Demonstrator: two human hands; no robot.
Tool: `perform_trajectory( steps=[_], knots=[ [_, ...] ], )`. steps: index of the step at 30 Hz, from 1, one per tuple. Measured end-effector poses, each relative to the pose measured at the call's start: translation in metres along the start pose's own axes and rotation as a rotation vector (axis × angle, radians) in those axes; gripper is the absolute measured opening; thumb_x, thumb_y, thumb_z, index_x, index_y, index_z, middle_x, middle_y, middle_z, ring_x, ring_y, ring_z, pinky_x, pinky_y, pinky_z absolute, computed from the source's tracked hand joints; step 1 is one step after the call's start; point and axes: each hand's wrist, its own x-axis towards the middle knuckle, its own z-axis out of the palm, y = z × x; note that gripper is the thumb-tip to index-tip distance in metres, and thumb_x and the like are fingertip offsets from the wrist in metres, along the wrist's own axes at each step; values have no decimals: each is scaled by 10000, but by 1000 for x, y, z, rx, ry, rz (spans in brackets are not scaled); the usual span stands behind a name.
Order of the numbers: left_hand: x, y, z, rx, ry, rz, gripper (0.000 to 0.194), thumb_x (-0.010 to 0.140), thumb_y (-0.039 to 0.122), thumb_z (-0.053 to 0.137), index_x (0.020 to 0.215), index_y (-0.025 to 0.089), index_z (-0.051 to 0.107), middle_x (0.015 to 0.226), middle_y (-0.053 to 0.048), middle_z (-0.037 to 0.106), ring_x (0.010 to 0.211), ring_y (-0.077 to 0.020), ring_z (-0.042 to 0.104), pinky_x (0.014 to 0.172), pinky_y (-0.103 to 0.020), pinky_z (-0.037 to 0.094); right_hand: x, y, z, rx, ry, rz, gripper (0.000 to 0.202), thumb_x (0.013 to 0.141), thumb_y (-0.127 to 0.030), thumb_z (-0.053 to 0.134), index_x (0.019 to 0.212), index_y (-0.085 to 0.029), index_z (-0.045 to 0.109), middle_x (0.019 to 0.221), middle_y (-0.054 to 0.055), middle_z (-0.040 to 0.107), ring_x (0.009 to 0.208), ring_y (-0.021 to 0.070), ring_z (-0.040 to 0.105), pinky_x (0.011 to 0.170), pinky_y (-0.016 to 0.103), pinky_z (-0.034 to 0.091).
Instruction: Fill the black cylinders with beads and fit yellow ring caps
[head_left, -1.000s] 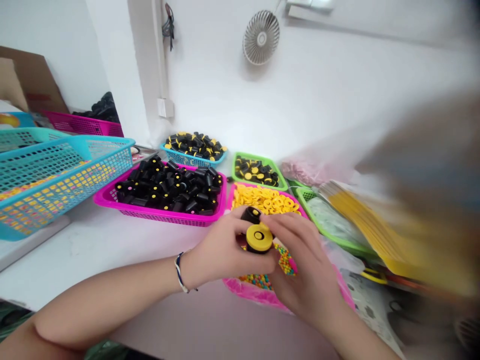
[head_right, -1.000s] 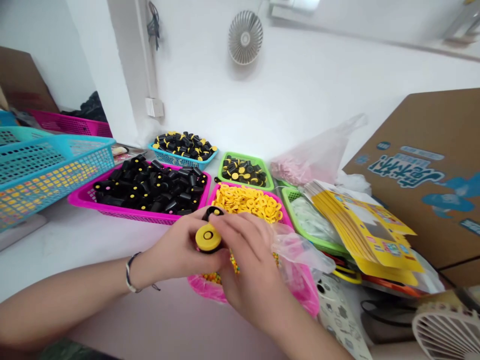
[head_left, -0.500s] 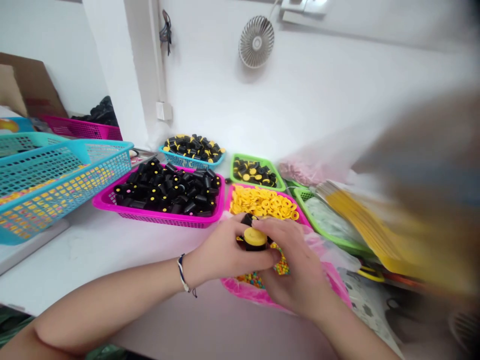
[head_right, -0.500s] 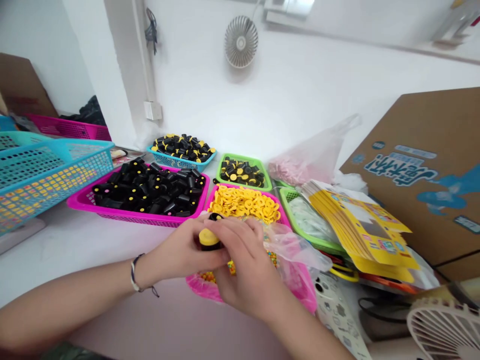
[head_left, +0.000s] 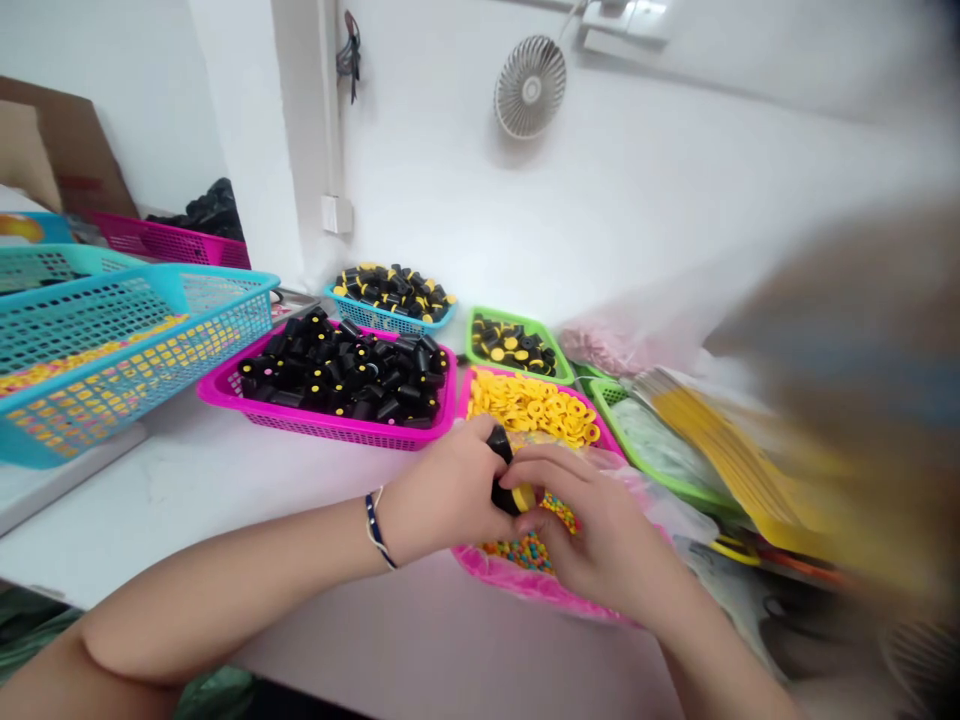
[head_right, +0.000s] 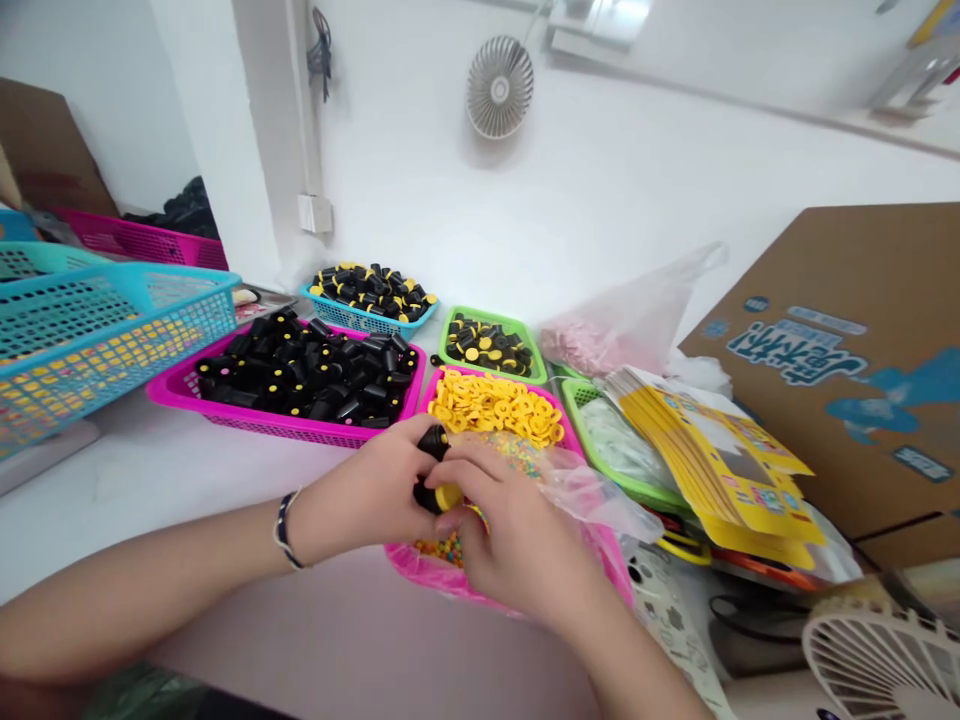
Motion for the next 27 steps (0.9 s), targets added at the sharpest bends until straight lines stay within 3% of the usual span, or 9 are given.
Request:
perform_trajectory(
  steps=[9,12,14,18,19,21,23,25,27],
  knots=[
    [-2,-5,6,43,-1,-25,187,682,356,647,687,169,653,731,-41,502,838,-232,528,749,-335,435,4,-5,18,77,47,69,309,692,13,466,884,-195,589,934,64,600,829,181,594,718,328,515],
    [3,-7,3,-1,-13,-10,186,687,356,671,676,171,685,675,-38,496,875,-248,527,765,-335,435,1,-5,1,90,26,114,269,757,-31,518,925,-210,628,1028,71,607,919,183,603,763,324,527],
    [7,-10,-1,-103,-12,-52,282,669,459,698,748,190,732,770,-52,529,862,-236,540,758,-331,450,-3,3,-16,125,-6,178,229,796,-105,557,973,-225,637,1050,67,625,839,160,625,667,281,544],
    [12,-16,-13,-217,30,-169,275,709,473,670,814,239,767,900,-72,539,885,-226,559,759,-329,459,13,46,-47,75,-63,347,113,785,-245,635,877,-210,691,654,-1,649,462,98,543,392,199,441],
    [13,-17,-15,-227,37,-176,229,725,427,663,784,232,767,879,-69,543,874,-220,563,747,-322,458,25,61,-51,49,6,380,109,750,-272,671,813,-189,705,601,-6,638,424,86,523,361,183,409],
    [14,-17,-15,-266,55,-166,173,717,337,668,660,187,735,849,-59,546,785,-181,564,689,-295,453,56,91,-54,59,223,417,309,730,-323,681,975,-134,687,817,55,697,506,80,586,435,173,452],
    [13,-15,-10,-334,80,-137,260,699,272,663,482,145,597,786,-39,536,696,-139,542,625,-261,432,85,115,-53,79,317,432,536,816,-379,550,1255,-73,522,1141,148,618,662,82,642,537,154,474],
    [13,-14,-3,-417,98,-109,398,693,233,645,396,140,397,719,-21,507,680,-120,524,588,-233,401,100,125,-50,136,313,443,611,889,-395,389,1374,-25,351,1237,201,540,796,108,660,589,137,480],
    [14,-15,3,-493,131,-108,463,682,232,650,407,148,286,686,-9,472,668,-109,501,558,-220,363,95,119,-44,220,214,430,564,919,-385,352,1358,-31,373,1151,185,600,810,122,668,593,143,508]
  ],
)
